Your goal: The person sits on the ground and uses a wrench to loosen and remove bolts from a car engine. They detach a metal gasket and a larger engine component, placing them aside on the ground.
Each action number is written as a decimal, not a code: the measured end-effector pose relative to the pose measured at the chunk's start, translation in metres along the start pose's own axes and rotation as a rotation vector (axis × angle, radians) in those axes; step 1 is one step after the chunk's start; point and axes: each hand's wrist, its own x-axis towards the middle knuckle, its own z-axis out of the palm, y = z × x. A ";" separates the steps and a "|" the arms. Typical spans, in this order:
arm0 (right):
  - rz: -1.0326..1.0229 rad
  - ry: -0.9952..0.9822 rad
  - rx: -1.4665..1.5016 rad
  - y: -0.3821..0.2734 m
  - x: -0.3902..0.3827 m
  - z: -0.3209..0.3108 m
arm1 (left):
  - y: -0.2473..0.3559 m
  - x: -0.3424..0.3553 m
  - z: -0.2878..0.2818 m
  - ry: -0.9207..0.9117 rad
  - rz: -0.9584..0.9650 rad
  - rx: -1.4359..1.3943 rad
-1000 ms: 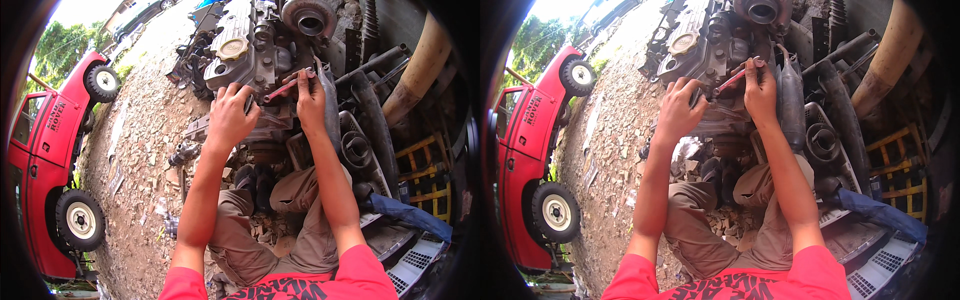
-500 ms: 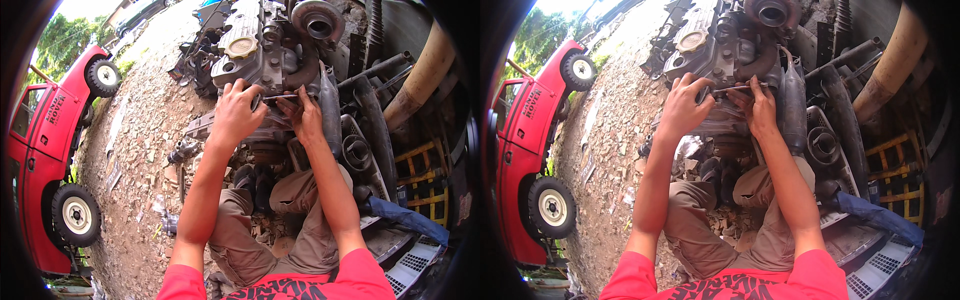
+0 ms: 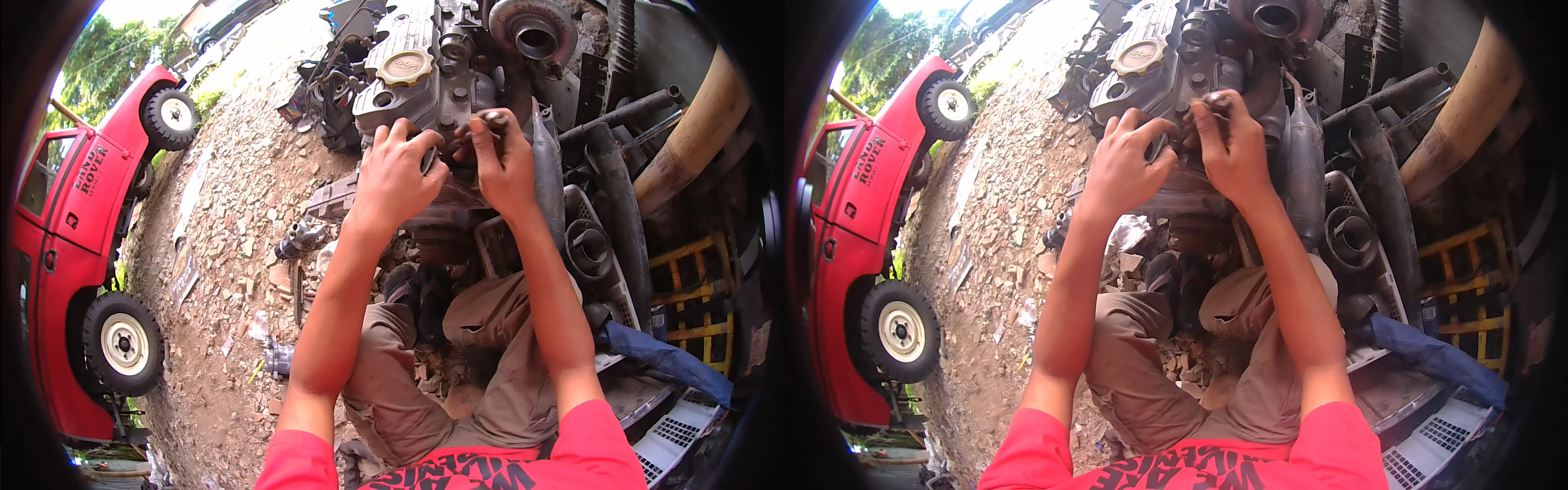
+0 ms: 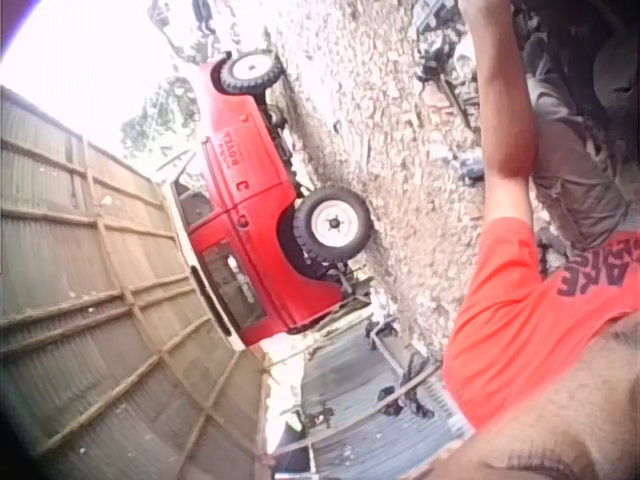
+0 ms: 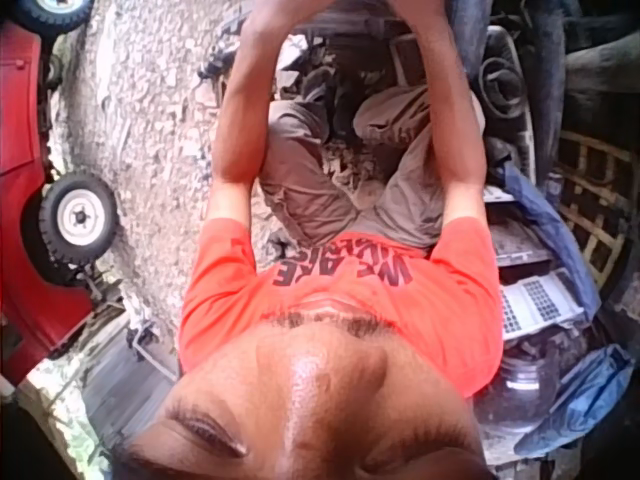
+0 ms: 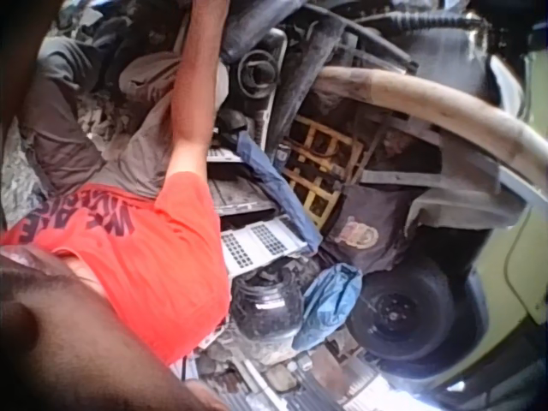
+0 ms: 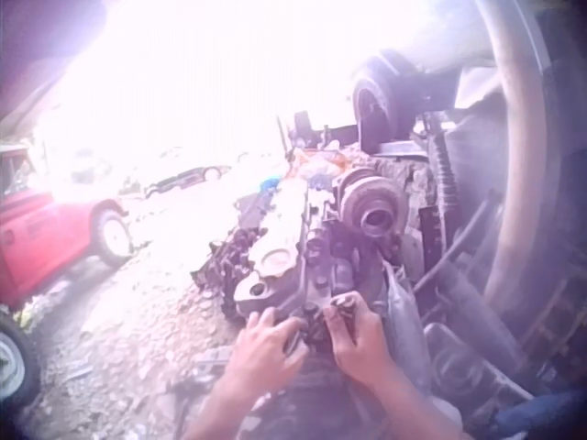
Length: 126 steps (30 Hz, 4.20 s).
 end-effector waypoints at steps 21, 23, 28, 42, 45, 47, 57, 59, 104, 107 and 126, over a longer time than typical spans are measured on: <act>0.022 -0.020 0.073 0.015 -0.026 -0.004 | 0.000 0.002 0.001 0.056 0.067 -0.039; 0.006 0.026 -0.019 0.014 -0.026 -0.005 | 0.000 0.002 0.001 0.062 0.069 -0.037; -0.042 0.066 -0.256 -0.007 -0.018 0.000 | 0.001 0.001 0.004 0.074 0.049 -0.019; -0.090 -0.007 -0.296 0.003 -0.016 0.015 | 0.003 0.003 0.001 0.019 0.008 -0.035; -0.133 0.024 -0.362 0.006 -0.017 0.015 | 0.003 0.003 0.002 0.023 0.004 -0.035; -0.127 0.053 -0.356 0.004 -0.019 0.015 | 0.003 0.004 0.001 0.022 0.007 -0.035; -0.247 -0.002 -0.341 0.016 -0.014 0.009 | -0.001 0.004 0.005 0.087 0.059 -0.027; -0.222 -0.006 -0.322 0.015 -0.015 0.010 | -0.004 0.002 0.006 0.089 0.060 -0.036; 0.790 0.266 0.845 0.031 -0.031 0.003 | 0.005 0.005 -0.008 -0.071 0.016 0.013; 0.755 0.283 0.731 0.025 -0.029 0.006 | 0.006 0.006 -0.006 -0.067 0.015 0.035; 0.299 0.073 0.080 0.018 -0.010 0.006 | 0.004 0.004 0.002 0.015 0.011 0.040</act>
